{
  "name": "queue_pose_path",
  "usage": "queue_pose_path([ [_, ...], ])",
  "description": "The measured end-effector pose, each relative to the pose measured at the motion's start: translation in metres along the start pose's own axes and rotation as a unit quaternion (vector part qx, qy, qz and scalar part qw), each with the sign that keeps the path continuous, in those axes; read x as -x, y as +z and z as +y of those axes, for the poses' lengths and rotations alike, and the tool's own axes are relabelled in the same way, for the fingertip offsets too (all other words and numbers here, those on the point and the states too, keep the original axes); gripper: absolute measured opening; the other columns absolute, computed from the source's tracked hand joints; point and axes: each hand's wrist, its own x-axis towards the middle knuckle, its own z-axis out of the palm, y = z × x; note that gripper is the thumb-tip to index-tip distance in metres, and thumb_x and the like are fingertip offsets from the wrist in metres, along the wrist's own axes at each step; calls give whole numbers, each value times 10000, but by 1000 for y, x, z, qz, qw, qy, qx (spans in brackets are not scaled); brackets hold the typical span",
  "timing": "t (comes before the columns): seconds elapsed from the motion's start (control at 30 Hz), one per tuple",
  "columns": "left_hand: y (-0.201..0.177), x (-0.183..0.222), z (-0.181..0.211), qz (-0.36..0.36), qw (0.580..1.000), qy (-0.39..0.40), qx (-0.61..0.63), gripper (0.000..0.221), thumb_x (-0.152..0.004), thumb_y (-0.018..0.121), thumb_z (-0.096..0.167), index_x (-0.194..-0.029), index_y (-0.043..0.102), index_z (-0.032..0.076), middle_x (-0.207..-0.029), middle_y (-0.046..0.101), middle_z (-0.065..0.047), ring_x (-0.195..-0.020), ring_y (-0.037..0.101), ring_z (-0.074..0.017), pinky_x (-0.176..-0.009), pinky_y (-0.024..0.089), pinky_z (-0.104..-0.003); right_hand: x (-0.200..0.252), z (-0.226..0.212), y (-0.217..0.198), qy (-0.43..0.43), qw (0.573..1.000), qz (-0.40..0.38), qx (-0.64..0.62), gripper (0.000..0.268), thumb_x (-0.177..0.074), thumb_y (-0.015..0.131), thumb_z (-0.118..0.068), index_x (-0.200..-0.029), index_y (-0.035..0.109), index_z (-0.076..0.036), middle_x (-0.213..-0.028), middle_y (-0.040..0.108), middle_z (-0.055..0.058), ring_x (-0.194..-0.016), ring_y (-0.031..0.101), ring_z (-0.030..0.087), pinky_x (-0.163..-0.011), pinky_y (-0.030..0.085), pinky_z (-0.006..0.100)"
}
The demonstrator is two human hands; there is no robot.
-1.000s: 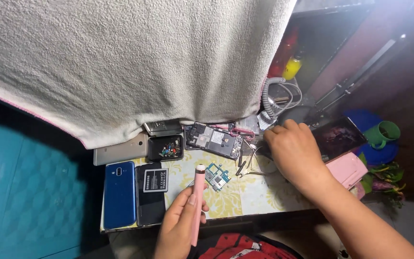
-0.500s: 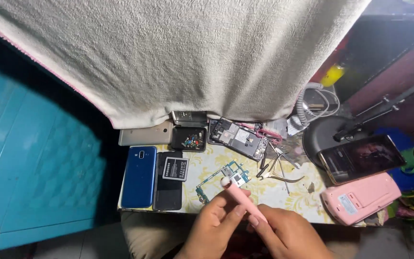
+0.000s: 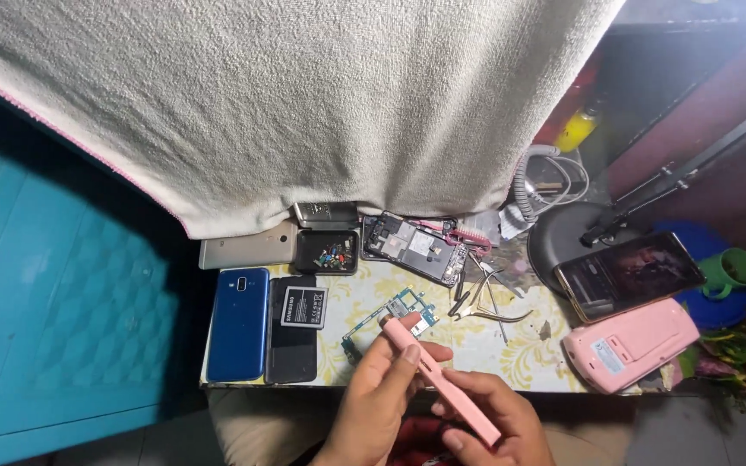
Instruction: Using a handheld rotary tool to scrape or grind components on a mobile phone motherboard during a repair process.
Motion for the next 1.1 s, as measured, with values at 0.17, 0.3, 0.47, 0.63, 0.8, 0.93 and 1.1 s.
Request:
queue_pose_path([
  [0.17, 3, 10, -1, -164, 986, -16, -35, 649, -953, 627, 306, -1519, 391, 94, -1440, 659, -173, -1285, 621, -173, -1072, 490, -305, -10, -10, 3, -195, 947, 28, 254, 330, -926, 679, -286, -1176, 602, -86, -897, 681, 49, -665, 588, 134, -650, 495, 259],
  [0.3, -3, 1, -18, -154, 983, -15, -99, 536, -977, 591, 213, -1490, 494, 92, -1476, 633, -63, -1357, 573, -128, -1150, 427, -277, -2, -19, 0, -100, 939, 127, 303, 525, -877, 645, -383, -1278, 654, -45, -1287, 783, 114, -1131, 795, 199, -965, 579, 305],
  [0.47, -5, 5, -4, -65, 960, -83, -259, 539, -949, 524, 401, -1448, 630, 228, -1168, 812, 5, -736, 653, -85, -737, 546, -191, -14, -22, -9, -237, 928, 88, 272, 212, -838, 769, -207, -948, 606, -127, -799, 636, 24, -650, 594, 134, -666, 486, 235],
  [0.63, 9, 10, 2, -108, 976, -139, -125, 529, -967, 495, 400, -1374, 661, 106, -1273, 683, -66, -1099, 643, -133, -911, 560, -277, -18, -29, 13, -264, 874, 115, 391, 198, -896, 699, -247, -836, 535, -155, -795, 657, -20, -701, 625, 135, -680, 453, 264],
  [0.8, 7, 0, -2, 39, 991, -85, 91, 382, -1035, 492, 286, -1112, 643, -56, -1011, 701, -259, -722, 629, -282, -612, 533, -374, -35, -38, 8, -377, 728, -5, 573, 68, -995, 657, -264, -1011, 650, -199, -1139, 713, -25, -1098, 680, 232, -922, 417, 368],
  [0.93, -2, -1, 24, 125, 989, 3, -74, 438, -1022, 395, 373, -1030, 609, -10, -1023, 858, -319, -746, 780, -329, -600, 561, -345, -49, -50, -11, -284, 706, 49, 647, 282, -858, 663, -162, -1140, 677, -148, -1087, 683, 26, -1034, 643, 271, -863, 438, 410],
  [1.1, -10, 2, 25, 130, 987, -5, -92, 496, -1032, 378, 367, -1088, 625, -59, -881, 813, -315, -458, 553, -251, -517, 489, -355, -59, -39, -42, -157, 662, 31, 732, 532, -805, 610, -44, -1304, 667, -216, -1216, 666, 15, -1096, 589, 292, -827, 450, 447],
])
